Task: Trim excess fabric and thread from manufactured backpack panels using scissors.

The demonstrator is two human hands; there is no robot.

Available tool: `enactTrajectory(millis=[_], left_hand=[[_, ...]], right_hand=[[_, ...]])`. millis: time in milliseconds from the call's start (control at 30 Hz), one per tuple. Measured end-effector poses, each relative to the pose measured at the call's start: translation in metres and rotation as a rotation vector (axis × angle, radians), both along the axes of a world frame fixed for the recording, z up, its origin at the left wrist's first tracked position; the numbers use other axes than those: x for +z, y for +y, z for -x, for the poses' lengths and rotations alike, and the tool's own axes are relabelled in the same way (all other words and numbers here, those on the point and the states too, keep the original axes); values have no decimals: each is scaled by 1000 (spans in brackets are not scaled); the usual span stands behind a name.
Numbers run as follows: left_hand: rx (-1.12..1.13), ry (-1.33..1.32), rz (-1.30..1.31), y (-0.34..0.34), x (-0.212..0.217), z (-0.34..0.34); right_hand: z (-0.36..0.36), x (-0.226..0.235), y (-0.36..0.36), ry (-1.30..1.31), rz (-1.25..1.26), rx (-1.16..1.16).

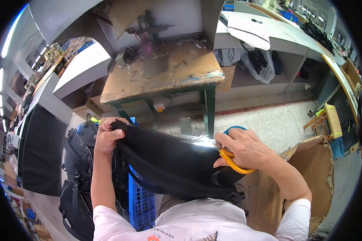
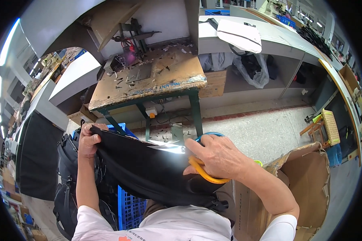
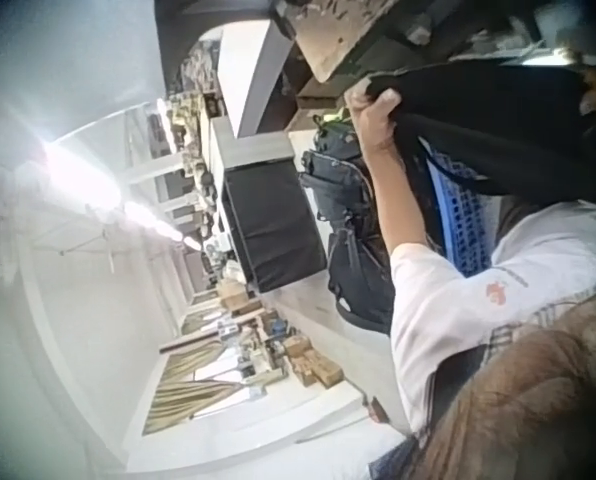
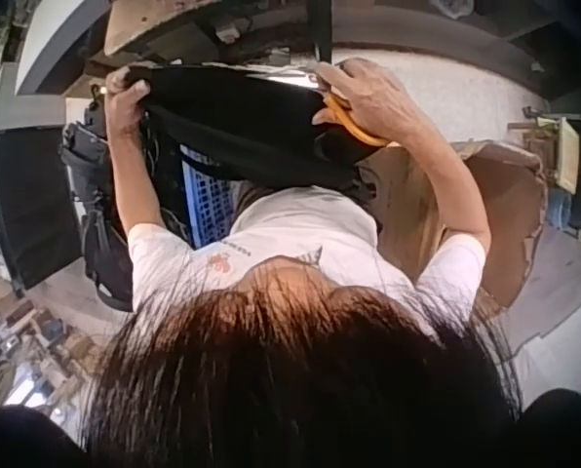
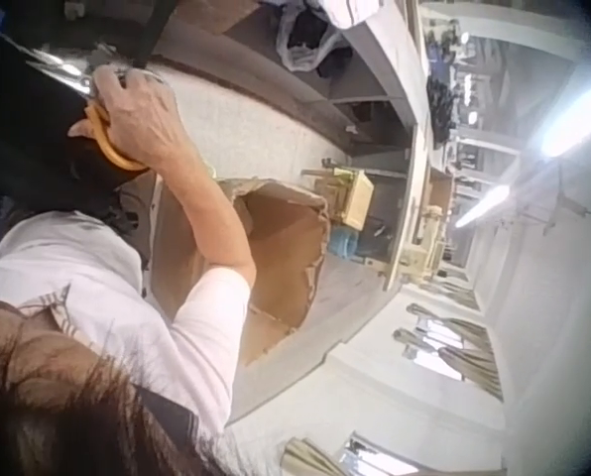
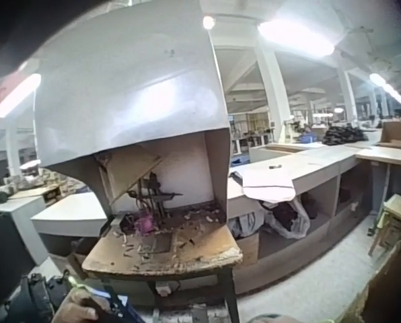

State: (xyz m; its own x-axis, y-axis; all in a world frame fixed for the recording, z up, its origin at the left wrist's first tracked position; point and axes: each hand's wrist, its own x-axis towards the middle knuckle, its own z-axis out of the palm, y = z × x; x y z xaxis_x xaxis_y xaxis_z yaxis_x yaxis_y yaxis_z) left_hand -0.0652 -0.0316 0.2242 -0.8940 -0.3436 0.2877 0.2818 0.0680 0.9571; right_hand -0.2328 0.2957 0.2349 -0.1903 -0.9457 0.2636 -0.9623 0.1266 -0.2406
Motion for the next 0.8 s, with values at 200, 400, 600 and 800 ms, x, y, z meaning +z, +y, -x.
enactTrajectory(millis=[200,400,600,800], left_hand=[[-57,12,-31,4,3,2],[-139,81,-4,5,6,5],[-120,50,-17,4,2,1],[-95,68,-5,3,2,0]], right_hand=[[0,-3,-3,-45,-75,-10],[-5,10,-20,55,142,29],[-6,6,-24,37,9,32],[-7,5,-25,54,59,87]])
